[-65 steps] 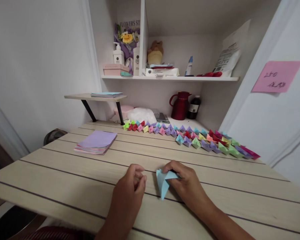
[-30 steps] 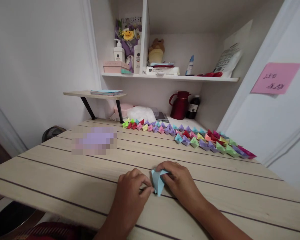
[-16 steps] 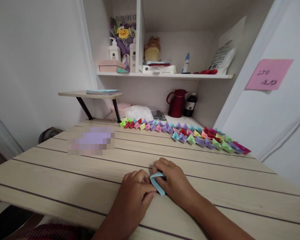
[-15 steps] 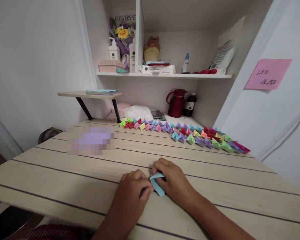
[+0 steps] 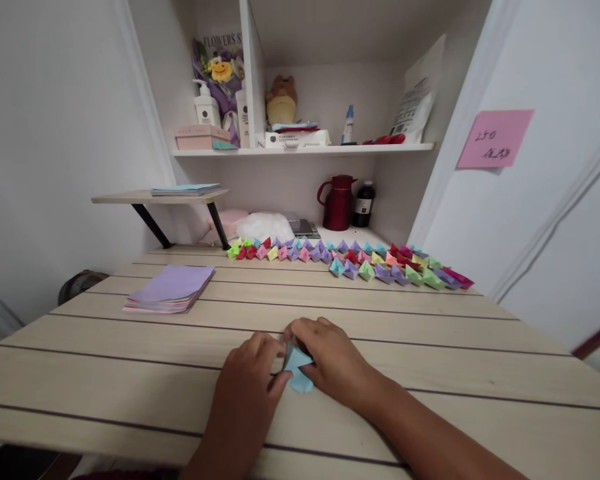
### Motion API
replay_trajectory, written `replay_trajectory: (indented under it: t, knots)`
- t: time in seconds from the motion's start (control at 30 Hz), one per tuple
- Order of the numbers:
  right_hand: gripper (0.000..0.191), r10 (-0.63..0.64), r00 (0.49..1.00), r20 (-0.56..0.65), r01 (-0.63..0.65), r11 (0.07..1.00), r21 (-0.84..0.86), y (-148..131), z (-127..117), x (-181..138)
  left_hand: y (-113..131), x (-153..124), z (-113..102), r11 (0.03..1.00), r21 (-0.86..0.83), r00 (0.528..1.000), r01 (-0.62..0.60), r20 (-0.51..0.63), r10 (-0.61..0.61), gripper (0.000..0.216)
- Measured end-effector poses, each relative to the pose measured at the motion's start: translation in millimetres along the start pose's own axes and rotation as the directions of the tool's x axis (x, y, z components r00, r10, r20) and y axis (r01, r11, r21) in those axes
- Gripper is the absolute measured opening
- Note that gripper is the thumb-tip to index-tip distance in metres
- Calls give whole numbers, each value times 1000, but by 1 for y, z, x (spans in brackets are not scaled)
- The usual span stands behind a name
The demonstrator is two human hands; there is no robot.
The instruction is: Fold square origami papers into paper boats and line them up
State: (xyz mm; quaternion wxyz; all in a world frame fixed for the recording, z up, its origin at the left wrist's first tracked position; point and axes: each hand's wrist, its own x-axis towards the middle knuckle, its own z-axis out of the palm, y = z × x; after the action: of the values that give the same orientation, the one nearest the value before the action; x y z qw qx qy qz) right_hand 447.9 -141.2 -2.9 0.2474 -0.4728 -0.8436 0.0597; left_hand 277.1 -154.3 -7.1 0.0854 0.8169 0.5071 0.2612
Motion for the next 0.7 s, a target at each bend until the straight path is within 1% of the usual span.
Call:
replay_trajectory:
  t: [0.1,0.23,0.3,0.37,0.43,0.53,0.6,0.7]
  knots:
    - [45,15,1000,10,-16,996,83,-1,-4,1,-4,1,8,993,118,1000,-22,15,20,19]
    - [49,-4,999,40,-5,973,230,2,-14,0,-9,3,19,969,242,999,-50,3,51,10]
    - [52,-18,998,57,1,956,293,5,-20,-3,-8,3,18,961,268,998,-68,31,62,10]
    - [53,-15,998,60,-5,949,315,6,-24,-6,-6,3,15,960,266,995,-92,66,77,11]
    - [47,10,999,42,-22,958,285,8,-26,-8,-3,3,10,962,257,994,-94,86,74,12]
    - [31,64,998,-11,-61,981,184,11,-24,-10,0,2,5,964,258,995,-57,91,34,9]
    - [20,67,997,-37,-63,991,115,13,-22,-10,2,1,3,965,260,996,-44,85,23,7]
    - [13,52,997,-49,-47,995,86,16,-18,-10,7,-1,1,972,236,999,-3,53,-10,9]
